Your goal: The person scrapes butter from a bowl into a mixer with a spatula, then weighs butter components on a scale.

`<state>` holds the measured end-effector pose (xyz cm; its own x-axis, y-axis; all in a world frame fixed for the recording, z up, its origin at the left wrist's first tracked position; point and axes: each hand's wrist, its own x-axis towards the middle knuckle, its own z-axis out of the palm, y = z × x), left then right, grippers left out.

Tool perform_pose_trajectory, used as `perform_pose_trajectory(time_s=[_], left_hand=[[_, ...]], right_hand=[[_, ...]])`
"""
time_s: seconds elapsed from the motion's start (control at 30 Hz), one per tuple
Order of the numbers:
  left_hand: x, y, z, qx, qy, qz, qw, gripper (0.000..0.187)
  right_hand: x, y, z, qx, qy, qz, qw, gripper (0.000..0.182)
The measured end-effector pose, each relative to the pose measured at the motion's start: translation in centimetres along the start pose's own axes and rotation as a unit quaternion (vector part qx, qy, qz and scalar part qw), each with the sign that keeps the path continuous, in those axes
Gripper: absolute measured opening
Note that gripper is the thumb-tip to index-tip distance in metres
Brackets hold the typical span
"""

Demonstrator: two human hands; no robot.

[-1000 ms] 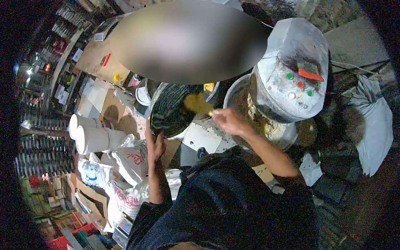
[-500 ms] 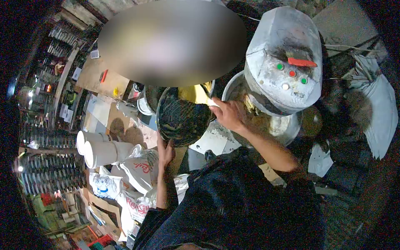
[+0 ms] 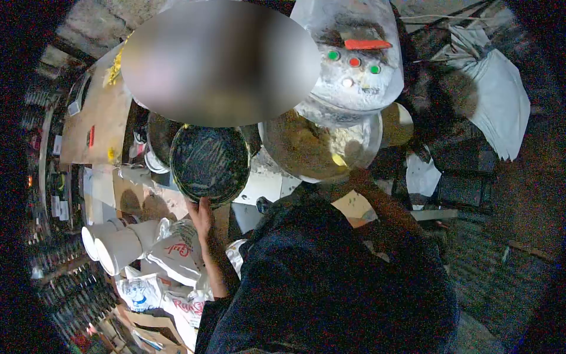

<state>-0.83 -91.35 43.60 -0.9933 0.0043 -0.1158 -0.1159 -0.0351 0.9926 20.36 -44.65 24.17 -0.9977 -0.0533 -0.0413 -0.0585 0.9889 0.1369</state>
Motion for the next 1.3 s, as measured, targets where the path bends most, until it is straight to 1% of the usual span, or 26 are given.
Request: perform_pose_trajectory(time_s=[0.03,0.07,0.1,0.13,0.17,0.23,0.27,0.3,0.33,0.37,0.4,0.47,0.53,0.63,0.7,0.77,0.83,0.9,1.03,1.07,1.1,1.13,1.17,1.23,1.27,1.3], left_hand=[[0.1,0.5,0.0,0.001,-0.002,-0.002,1.0,0.054],[0.3,0.9,0.0,0.034,-0.01,-0.046,0.998,0.054],[0.3,1.2,-0.1,0.068,-0.018,-0.091,0.993,0.053],[0.3,1.4,0.1,0.069,-0.02,-0.093,0.993,0.053],[0.4,1.6,0.5,0.049,-0.013,-0.083,0.995,0.053],[0.8,1.4,0.5,0.029,-0.012,-0.071,0.997,0.053],[1.0,0.7,-0.1,0.028,-0.042,-0.061,0.997,0.054],[1.3,0.1,-0.6,0.027,-0.069,-0.051,0.996,0.055],[1.5,-0.4,-1.0,0.027,-0.069,-0.051,0.996,0.055],[1.7,-1.0,-1.3,0.043,-0.077,-0.005,0.996,0.055],[1.8,-1.2,-1.4,0.058,-0.086,0.041,0.994,0.055],[1.8,-1.1,-1.4,0.039,-0.086,0.027,0.995,0.055],[2.1,-1.1,-1.7,0.021,-0.081,0.016,0.996,0.056],[1.9,-0.9,-2.0,-0.012,-0.057,0.026,0.998,0.055],[1.8,0.6,-1.7,0.075,-0.053,-0.032,0.995,0.053],[1.6,1.5,-1.4,0.073,-0.047,-0.04,0.995,0.053],[1.6,0.8,-1.9,0.069,-0.033,-0.051,0.996,0.052],[2.1,-0.9,-2.7,0.045,-0.055,-0.006,0.997,0.053],[2.0,-0.9,-2.6,0.023,-0.068,-0.017,0.997,0.054],[1.7,-0.6,-2.4,0.007,-0.053,-0.033,0.998,0.055],[1.3,-0.3,-2.1,-0.009,-0.037,-0.049,0.998,0.055],[1.2,-0.2,-2.0,-0.008,-0.032,-0.047,0.998,0.055],[1.4,-0.2,-1.8,0.0,-0.056,-0.032,0.998,0.055],[1.6,-0.3,-1.5,0.011,-0.078,0.014,0.997,0.056],[1.5,-0.5,-1.4,0.014,-0.07,0.009,0.997,0.056],[1.6,-1.1,-1.5,-0.019,-0.068,-0.002,0.997,0.057]], right_hand=[[-0.2,-0.1,0.2,-0.084,0.041,-0.053,0.994,0.024],[-0.5,-0.3,0.4,-0.084,0.04,-0.054,0.994,0.024],[0.3,-1.5,-2.8,-0.046,0.023,0.0,0.999,0.023],[0.7,-2.3,-4.8,-0.008,0.006,0.056,0.998,0.022],[0.0,-1.7,-3.4,-0.008,0.005,0.06,0.998,0.022],[-1.6,0.3,1.3,0.083,0.078,-0.131,0.985,0.023],[-1.0,-0.3,0.4,0.083,0.08,-0.128,0.985,0.023],[0.2,-1.3,-1.0,0.088,-0.1,0.006,0.991,0.032],[0.7,-1.9,-1.4,0.089,-0.276,0.14,0.947,0.044],[0.9,-2.0,-1.8,0.088,-0.276,0.14,0.947,0.044],[0.4,-1.7,-0.8,0.063,-0.188,0.09,0.976,0.039],[-1.2,-0.7,2.2,0.01,-0.007,-0.011,1.0,0.029],[-1.2,-0.4,3.1,-0.045,0.177,-0.116,0.976,0.025],[-1.4,-0.6,1.9,-0.016,0.176,-0.092,0.98,0.028],[-2.1,-1.0,0.5,0.012,0.172,-0.063,0.983,0.032],[-2.2,-1.6,-0.2,0.025,0.174,-0.051,0.983,0.034],[-2.5,-1.6,0.0,0.002,0.102,-0.033,0.994,0.033],[-2.7,-1.5,0.7,-0.02,0.026,-0.01,0.999,0.032],[-3.6,-1.1,3.1,-0.07,-0.117,0.041,0.99,0.03],[-3.8,-0.9,4.3,-0.071,-0.115,0.037,0.99,0.03],[-4.5,-0.6,6.9,0.147,-0.081,0.166,0.972,0.029],[-4.7,-0.9,8.3,0.358,-0.042,0.285,0.888,0.028],[-4.3,-1.4,8.4,0.361,-0.04,0.28,0.889,0.028],[-2.6,-2.3,6.8,0.29,0.023,0.145,0.946,0.031],[-1.4,-2.2,5.7,0.249,0.056,0.072,0.964,0.032],[-0.4,-2.4,4.0,0.207,0.087,0.0,0.975,0.033]])
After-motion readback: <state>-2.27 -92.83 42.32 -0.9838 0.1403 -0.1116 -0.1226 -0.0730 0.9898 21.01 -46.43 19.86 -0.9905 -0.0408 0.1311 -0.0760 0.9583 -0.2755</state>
